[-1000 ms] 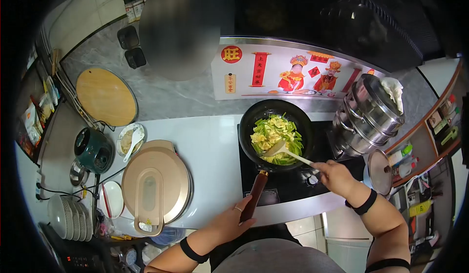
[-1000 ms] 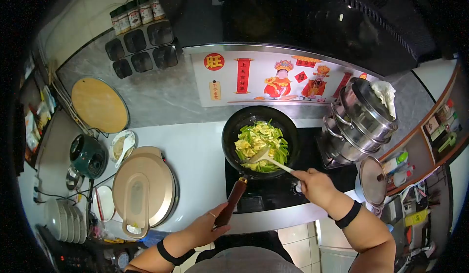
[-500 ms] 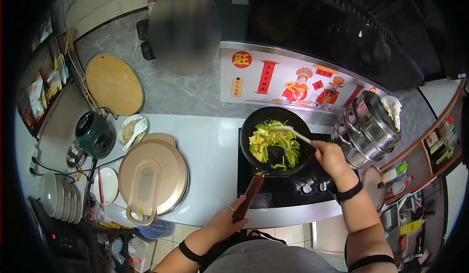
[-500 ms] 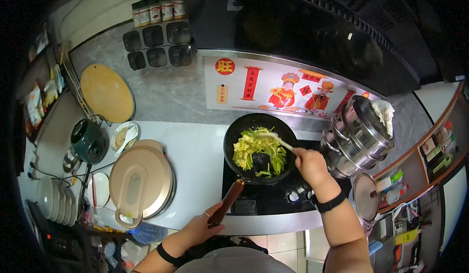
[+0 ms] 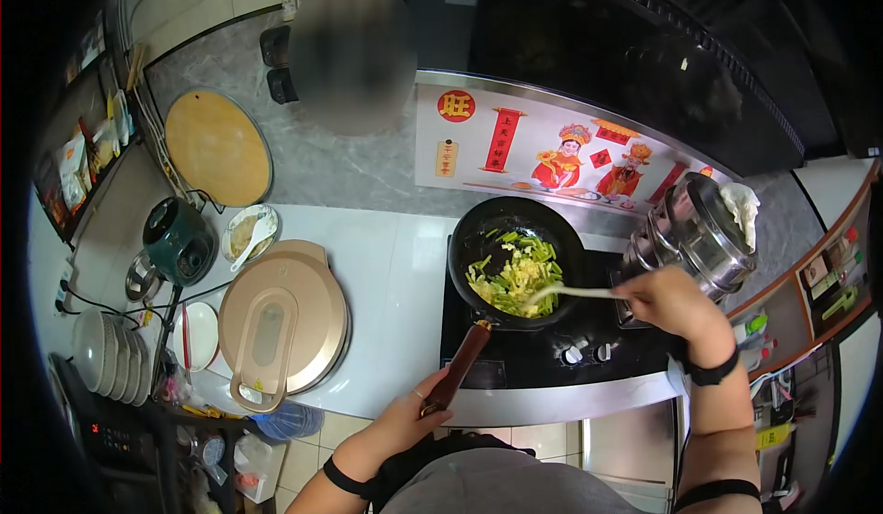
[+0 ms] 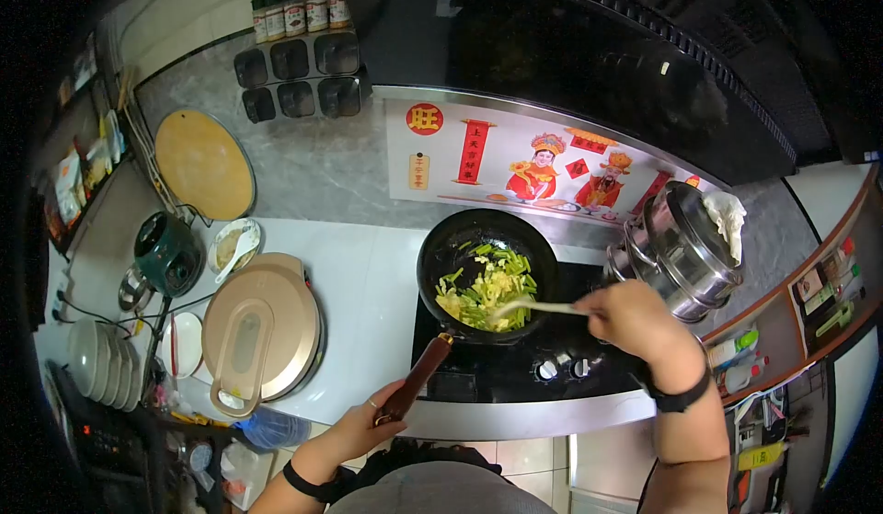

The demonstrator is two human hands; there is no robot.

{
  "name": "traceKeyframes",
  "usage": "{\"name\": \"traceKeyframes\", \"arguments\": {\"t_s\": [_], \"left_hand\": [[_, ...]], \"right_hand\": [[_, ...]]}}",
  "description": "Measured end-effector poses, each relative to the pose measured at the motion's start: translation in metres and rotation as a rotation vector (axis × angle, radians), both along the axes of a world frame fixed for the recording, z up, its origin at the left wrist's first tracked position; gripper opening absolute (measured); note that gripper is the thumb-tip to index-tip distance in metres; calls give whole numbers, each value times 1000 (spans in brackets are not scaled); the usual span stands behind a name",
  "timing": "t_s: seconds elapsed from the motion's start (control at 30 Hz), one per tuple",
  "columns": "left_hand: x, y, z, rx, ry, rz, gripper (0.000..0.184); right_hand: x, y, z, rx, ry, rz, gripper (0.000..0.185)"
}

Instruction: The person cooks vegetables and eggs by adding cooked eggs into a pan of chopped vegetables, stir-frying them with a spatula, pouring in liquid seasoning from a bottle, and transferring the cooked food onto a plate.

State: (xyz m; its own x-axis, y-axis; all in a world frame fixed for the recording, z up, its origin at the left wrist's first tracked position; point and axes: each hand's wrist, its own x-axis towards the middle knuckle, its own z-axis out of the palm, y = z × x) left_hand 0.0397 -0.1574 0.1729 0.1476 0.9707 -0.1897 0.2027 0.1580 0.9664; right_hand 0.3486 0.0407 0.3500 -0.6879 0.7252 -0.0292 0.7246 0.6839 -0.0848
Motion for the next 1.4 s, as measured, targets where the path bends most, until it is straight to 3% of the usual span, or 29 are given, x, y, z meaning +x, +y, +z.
{"name": "traceKeyframes", "arguments": {"t_s": [0.07, 0.13, 0.3, 0.37, 0.47, 0.53, 0.73, 0.8, 0.87, 1.0, 1.07, 1.13, 1.27, 1.4], "left_hand": [[1, -1, 5, -4, 19, -2, 64], [1, -1, 7, -30, 11, -16, 64], [-4, -5, 2, -38, 102, -24, 63], [-5, -7, 0, -110, 58, -32, 61], [-3, -7, 7, -147, 20, -25, 61], [-3, -7, 13, -186, 8, -28, 62], [-5, -6, 8, -157, -45, -54, 62], [-5, -5, 6, -164, -56, -57, 62], [-5, -6, 0, -136, -71, -62, 61], [-6, -5, 1, -152, -38, -69, 61], [-6, -5, 2, -149, -46, -37, 61], [-7, -5, -1, -153, -50, -38, 62], [-6, -5, -5, -135, -75, -40, 63], [-6, -5, -5, -109, -62, -43, 64]], "right_hand": [[4, -2, -1, -66, -40, -77, 25], [0, 12, -37, 16, -134, -57, 24], [-27, 49, -85, 232, 7, -270, 22], [-34, 67, -87, 269, -74, -476, 23], [-50, 88, -102, 164, -43, -532, 23], [-53, 100, -127, 129, 156, -297, 23], [-49, 38, -31, 23, -39, 88, 23], [-34, 17, 5, -41, -66, 78, 23], [-29, 13, 2, -107, -90, 68, 22], [-32, 35, -57, 111, -121, -44, 22], [-36, 44, -63, 233, -62, -197, 22], [-34, 51, -48, 278, -190, -277, 22], [-25, 87, -50, 218, -348, -504, 25], [-21, 132, -103, 155, -279, -625, 28]]}}
